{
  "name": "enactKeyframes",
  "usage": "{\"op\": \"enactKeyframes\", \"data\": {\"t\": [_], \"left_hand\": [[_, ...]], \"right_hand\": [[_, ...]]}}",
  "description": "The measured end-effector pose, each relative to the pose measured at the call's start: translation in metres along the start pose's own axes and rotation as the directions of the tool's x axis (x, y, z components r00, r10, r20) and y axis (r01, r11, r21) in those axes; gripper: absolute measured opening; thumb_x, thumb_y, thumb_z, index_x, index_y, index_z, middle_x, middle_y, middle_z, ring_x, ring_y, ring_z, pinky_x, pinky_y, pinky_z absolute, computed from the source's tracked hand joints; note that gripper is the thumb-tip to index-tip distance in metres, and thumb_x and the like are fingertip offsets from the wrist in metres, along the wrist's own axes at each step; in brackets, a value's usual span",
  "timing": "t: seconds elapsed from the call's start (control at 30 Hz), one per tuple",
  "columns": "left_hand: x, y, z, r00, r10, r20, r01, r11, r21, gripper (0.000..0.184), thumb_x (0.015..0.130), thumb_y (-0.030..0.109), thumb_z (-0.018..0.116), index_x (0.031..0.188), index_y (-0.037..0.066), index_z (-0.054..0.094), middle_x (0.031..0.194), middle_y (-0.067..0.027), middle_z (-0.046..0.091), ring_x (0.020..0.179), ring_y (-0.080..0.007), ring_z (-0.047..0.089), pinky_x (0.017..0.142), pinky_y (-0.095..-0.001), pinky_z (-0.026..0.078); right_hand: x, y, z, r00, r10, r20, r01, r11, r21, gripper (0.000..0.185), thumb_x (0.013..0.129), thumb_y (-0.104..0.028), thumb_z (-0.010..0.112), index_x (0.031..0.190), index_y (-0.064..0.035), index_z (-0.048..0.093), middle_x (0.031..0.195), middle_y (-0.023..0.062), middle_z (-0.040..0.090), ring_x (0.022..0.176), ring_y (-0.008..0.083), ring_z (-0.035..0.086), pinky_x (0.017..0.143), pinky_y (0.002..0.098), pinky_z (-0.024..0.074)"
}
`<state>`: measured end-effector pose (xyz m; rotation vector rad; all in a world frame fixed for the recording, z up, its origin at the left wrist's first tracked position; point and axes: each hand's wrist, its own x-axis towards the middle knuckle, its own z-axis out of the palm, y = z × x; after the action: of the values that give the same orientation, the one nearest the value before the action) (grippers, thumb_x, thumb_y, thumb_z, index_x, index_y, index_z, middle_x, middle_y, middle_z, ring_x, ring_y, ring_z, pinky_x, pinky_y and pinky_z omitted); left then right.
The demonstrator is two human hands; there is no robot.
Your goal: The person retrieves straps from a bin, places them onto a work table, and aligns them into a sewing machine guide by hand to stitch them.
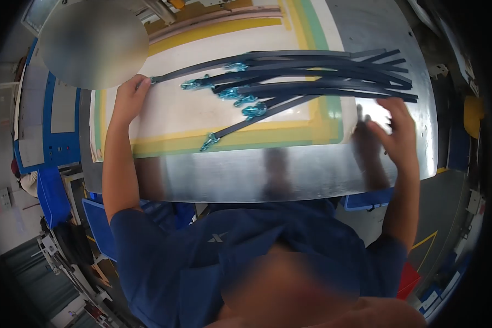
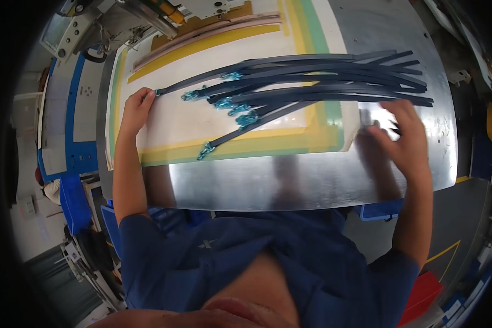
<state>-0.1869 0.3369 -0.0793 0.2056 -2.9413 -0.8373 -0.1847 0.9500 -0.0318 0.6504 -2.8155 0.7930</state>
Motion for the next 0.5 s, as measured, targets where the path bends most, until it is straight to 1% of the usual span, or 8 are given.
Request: {"op": "enactKeyframes", "data": {"t": [0.07, 0.1, 0.13, 0.23, 0.27, 0.33, 0.43, 0.5], "left_hand": [[0.006, -0.014, -0.005, 0.998, -0.032, -0.063, 0.034, 0.999, 0.034, 0.029, 0.101, 0.026, 0.062, 0.100, -0.002, 0.071, 0.072, -0.0090, 0.062, 0.066, -0.0128, 0.056, 0.061, -0.0298, 0.043], [0.011, -0.025, -0.008, 0.986, -0.135, -0.096, 0.127, 0.988, -0.090, 0.029, 0.101, 0.026, 0.061, 0.100, -0.001, 0.071, 0.071, -0.0078, 0.062, 0.064, -0.0132, 0.056, 0.059, -0.0306, 0.043], [0.013, -0.043, -0.010, 0.962, -0.249, -0.111, 0.221, 0.951, -0.218, 0.028, 0.101, 0.025, 0.061, 0.100, -0.001, 0.071, 0.070, -0.0066, 0.062, 0.062, -0.0135, 0.055, 0.056, -0.0315, 0.042], [0.021, -0.047, 0.000, 0.945, -0.307, -0.112, 0.248, 0.896, -0.368, 0.025, 0.101, 0.024, 0.059, 0.102, 0.002, 0.072, 0.069, -0.0024, 0.059, 0.060, -0.0116, 0.052, 0.053, -0.0306, 0.039], [0.021, -0.040, 0.001, 0.940, -0.320, -0.116, 0.258, 0.892, -0.372, 0.025, 0.101, 0.024, 0.059, 0.102, 0.002, 0.072, 0.069, -0.0024, 0.059, 0.060, -0.0116, 0.052, 0.053, -0.0306, 0.039], [0.023, -0.020, 0.002, 0.938, -0.342, 0.050, 0.314, 0.784, -0.536, 0.024, 0.101, 0.024, 0.060, 0.106, 0.005, 0.072, 0.071, 0.0004, 0.058, 0.061, -0.0090, 0.050, 0.052, -0.0269, 0.039], [0.037, 0.021, 0.011, 0.943, -0.273, 0.190, 0.333, 0.804, -0.493, 0.022, 0.102, 0.026, 0.062, 0.110, 0.007, 0.069, 0.072, 0.0039, 0.054, 0.060, -0.0064, 0.047, 0.051, -0.0232, 0.036], [0.048, 0.049, 0.022, 0.951, -0.228, 0.208, 0.300, 0.847, -0.439, 0.022, 0.102, 0.026, 0.063, 0.112, 0.007, 0.069, 0.074, 0.0036, 0.055, 0.062, -0.0064, 0.048, 0.053, -0.0232, 0.038]], "right_hand": [[0.030, -0.034, 0.029, 0.979, -0.080, 0.187, 0.094, 0.993, -0.069, 0.069, 0.073, -0.033, 0.089, 0.133, -0.0091, 0.064, 0.132, 0.0114, 0.060, 0.107, 0.0338, 0.068, 0.086, 0.0392, 0.0572], [0.043, -0.043, 0.044, 0.960, -0.131, 0.246, 0.172, 0.973, -0.152, 0.087, 0.068, -0.041, 0.090, 0.143, -0.0119, 0.057, 0.140, 0.0103, 0.055, 0.107, 0.0344, 0.068, 0.088, 0.0414, 0.0570], [0.061, -0.054, 0.060, 0.956, -0.140, 0.259, 0.183, 0.971, -0.153, 0.087, 0.068, -0.041, 0.090, 0.143, -0.0119, 0.057, 0.140, 0.0103, 0.055, 0.107, 0.0344, 0.068, 0.088, 0.0414, 0.0570], [0.086, -0.044, 0.081, 0.953, -0.157, 0.260, 0.211, 0.957, -0.198, 0.105, 0.063, -0.047, 0.090, 0.152, -0.0143, 0.046, 0.145, 0.0115, 0.052, 0.111, 0.0378, 0.066, 0.093, 0.0454, 0.0544], [0.086, -0.039, 0.081, 0.948, -0.167, 0.269, 0.224, 0.955, -0.195, 0.105, 0.063, -0.047, 0.090, 0.152, -0.0143, 0.046, 0.145, 0.0115, 0.052, 0.111, 0.0378, 0.066, 0.093, 0.0454, 0.0544], [0.090, -0.035, 0.084, 0.943, -0.107, 0.316, 0.192, 0.949, -0.251, 0.106, 0.062, -0.049, 0.090, 0.152, -0.0137, 0.047, 0.144, 0.0116, 0.052, 0.112, 0.0382, 0.065, 0.092, 0.0457, 0.0545], [0.086, -0.029, 0.088, 0.939, -0.132, 0.318, 0.217, 0.944, -0.250, 0.102, 0.067, -0.052, 0.087, 0.152, -0.0123, 0.047, 0.140, 0.0131, 0.053, 0.110, 0.0375, 0.065, 0.090, 0.0451, 0.0548], [0.080, -0.029, 0.091, 0.942, -0.155, 0.297, 0.232, 0.941, -0.247, 0.097, 0.073, -0.052, 0.083, 0.152, -0.0102, 0.046, 0.135, 0.0146, 0.055, 0.108, 0.0369, 0.066, 0.089, 0.0441, 0.0554]]}}
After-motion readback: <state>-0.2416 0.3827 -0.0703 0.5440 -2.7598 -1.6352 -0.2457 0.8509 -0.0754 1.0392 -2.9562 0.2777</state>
